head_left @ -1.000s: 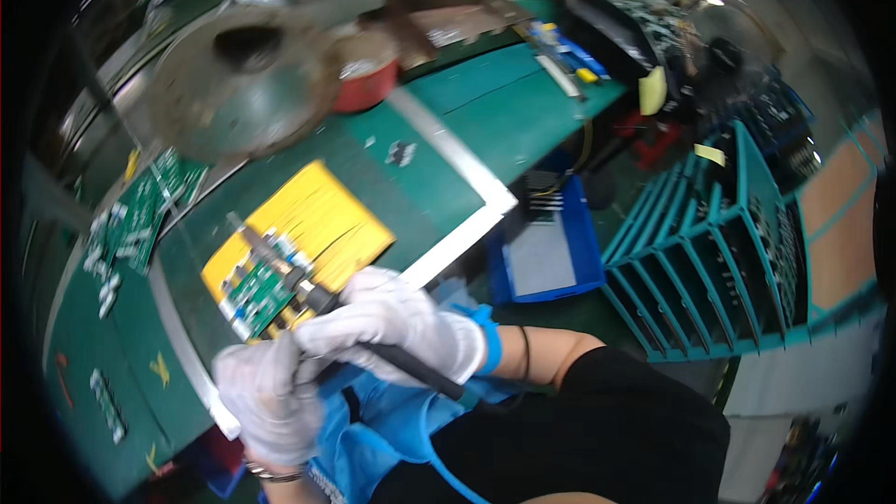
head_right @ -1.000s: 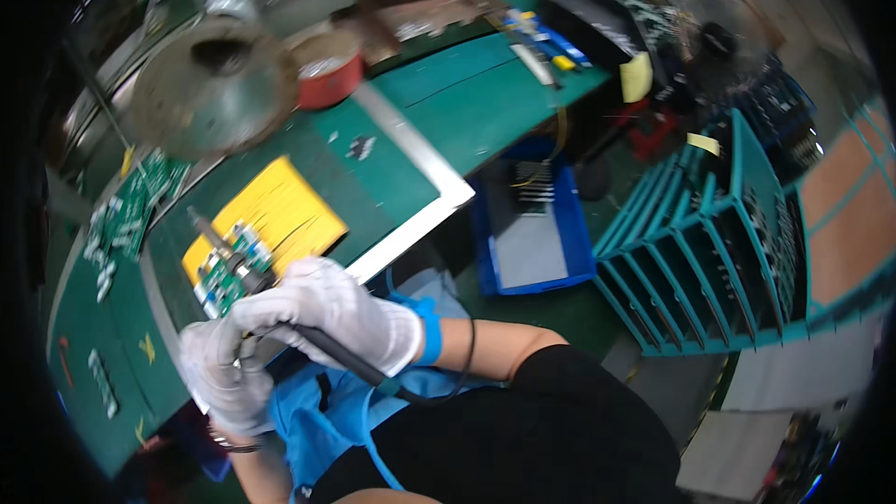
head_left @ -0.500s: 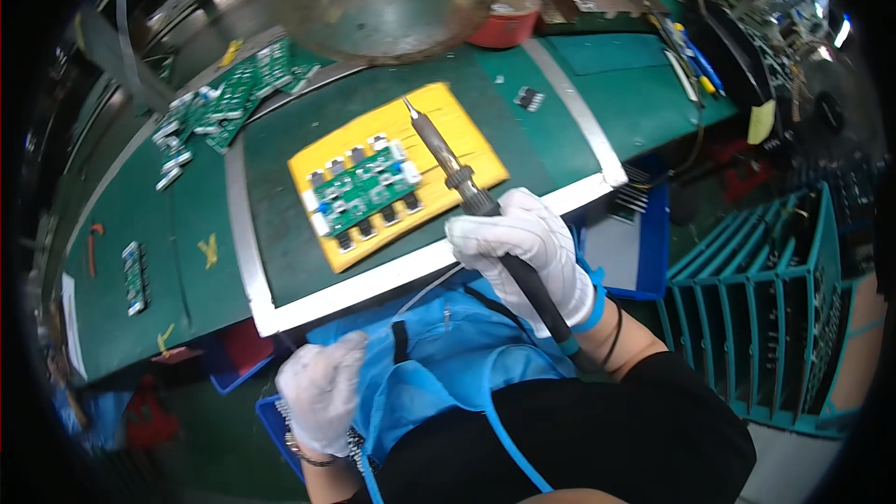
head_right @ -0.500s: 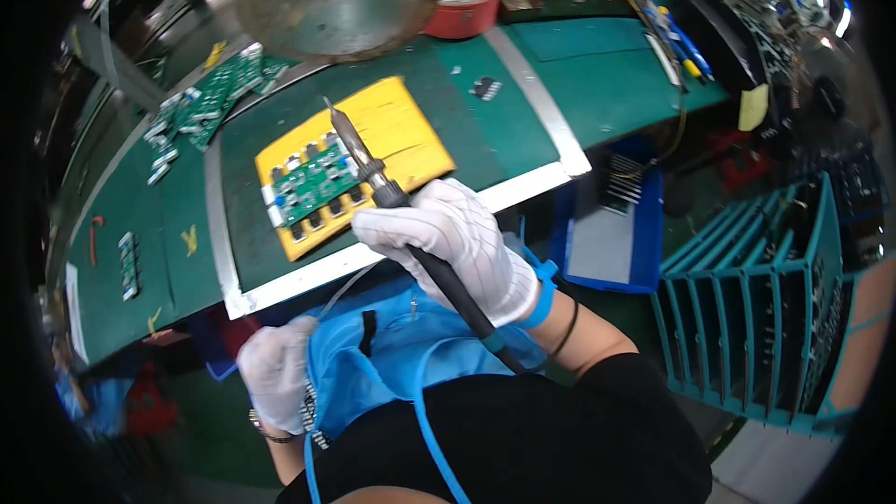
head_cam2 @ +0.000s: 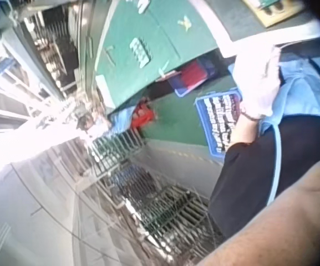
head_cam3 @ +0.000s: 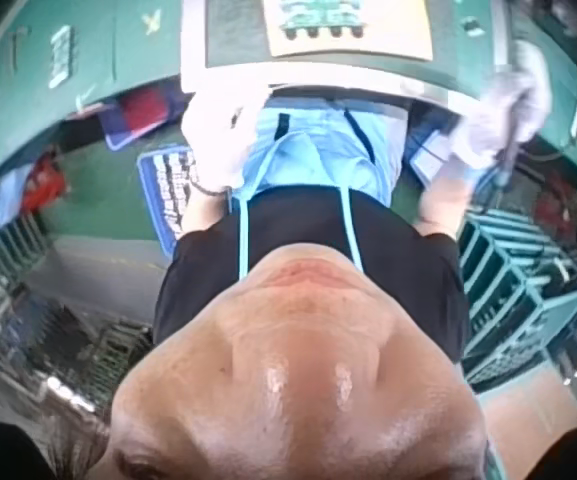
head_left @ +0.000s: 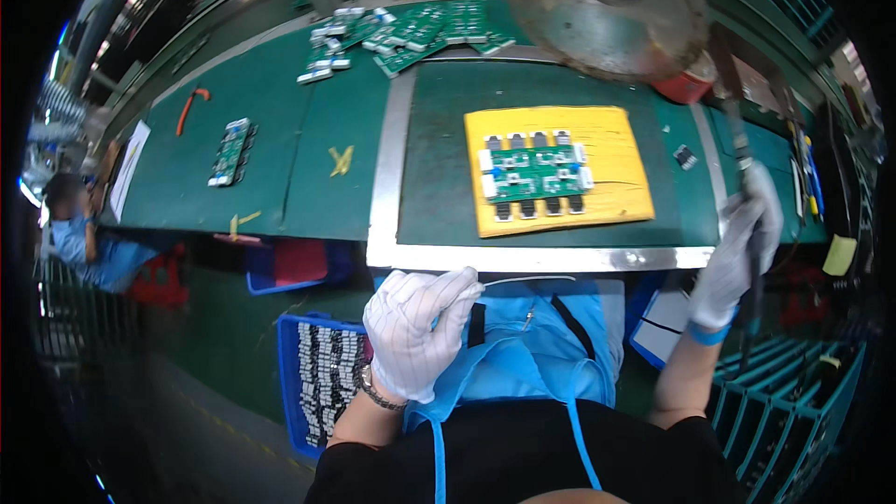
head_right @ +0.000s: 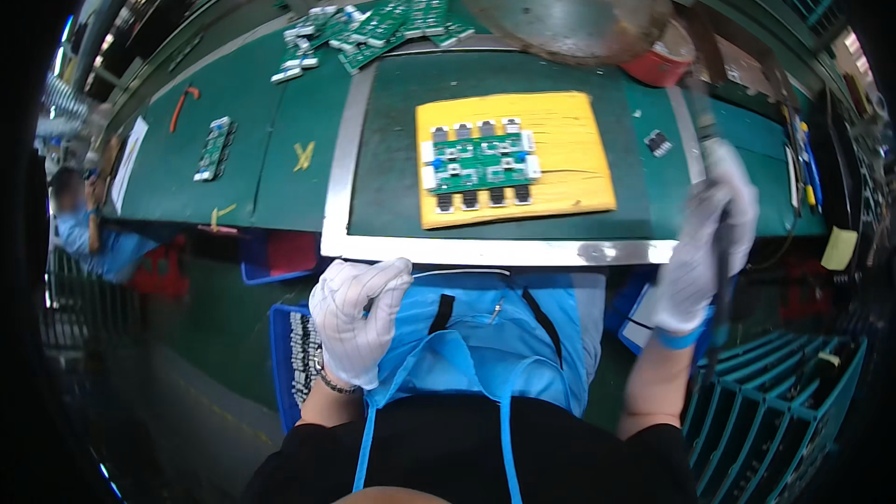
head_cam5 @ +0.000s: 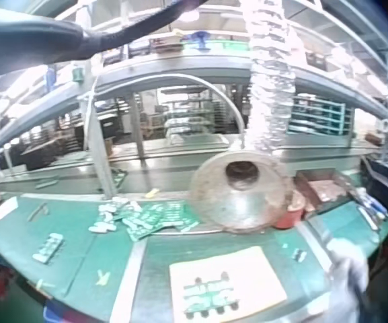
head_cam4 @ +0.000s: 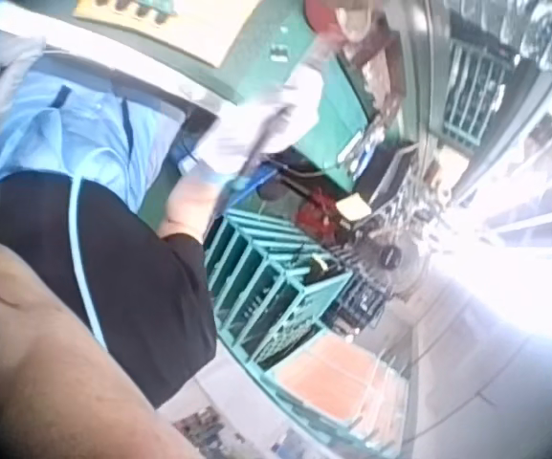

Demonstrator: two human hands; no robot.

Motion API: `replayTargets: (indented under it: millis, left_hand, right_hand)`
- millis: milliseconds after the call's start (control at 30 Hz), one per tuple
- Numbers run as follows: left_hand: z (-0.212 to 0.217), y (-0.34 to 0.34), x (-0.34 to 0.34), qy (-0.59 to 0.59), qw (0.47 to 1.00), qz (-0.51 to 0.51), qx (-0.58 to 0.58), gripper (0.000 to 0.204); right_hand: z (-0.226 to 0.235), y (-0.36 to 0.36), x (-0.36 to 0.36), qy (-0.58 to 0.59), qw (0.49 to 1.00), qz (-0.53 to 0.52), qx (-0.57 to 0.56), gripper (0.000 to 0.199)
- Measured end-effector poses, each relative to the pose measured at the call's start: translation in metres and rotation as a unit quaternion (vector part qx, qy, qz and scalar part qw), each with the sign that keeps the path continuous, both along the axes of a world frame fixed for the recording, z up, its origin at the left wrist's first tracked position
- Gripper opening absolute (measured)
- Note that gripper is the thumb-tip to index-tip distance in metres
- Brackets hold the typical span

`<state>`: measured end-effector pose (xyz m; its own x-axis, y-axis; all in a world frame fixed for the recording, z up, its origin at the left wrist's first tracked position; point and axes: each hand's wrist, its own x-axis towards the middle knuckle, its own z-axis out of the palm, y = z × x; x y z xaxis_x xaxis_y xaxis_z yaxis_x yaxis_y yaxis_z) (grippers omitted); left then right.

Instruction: The person solders components onto a printed circuit board using a soldering iron and solder wire.

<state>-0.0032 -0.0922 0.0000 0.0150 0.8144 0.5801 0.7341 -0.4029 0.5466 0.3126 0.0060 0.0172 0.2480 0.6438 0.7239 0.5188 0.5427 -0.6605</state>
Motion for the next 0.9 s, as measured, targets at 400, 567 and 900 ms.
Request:
replayTargets:
  millis: [400, 567, 900]
  left_hand:
    - [0.005, 0.019, -0.002, 0.058, 0.985, 0.134, 0.088, 0.033]
    - [-0.006, 0.022, -0.006, 0.048, 0.992, 0.099, 0.063, 0.044]
    - [-0.007, 0.033, 0.002, 0.067, 0.99, 0.109, 0.051, 0.043]
  right_hand:
    - [0.024, 0.056, 0.004, -0.014, 0.993, -0.112, -0.028, 0.031]
    - [-0.018, 0.007, -0.026, 0.13, 0.989, 0.003, -0.075, 0.034]
    - [-0.013, -0.018, -0.071, 0.133, 0.968, 0.104, -0.187, 0.023]
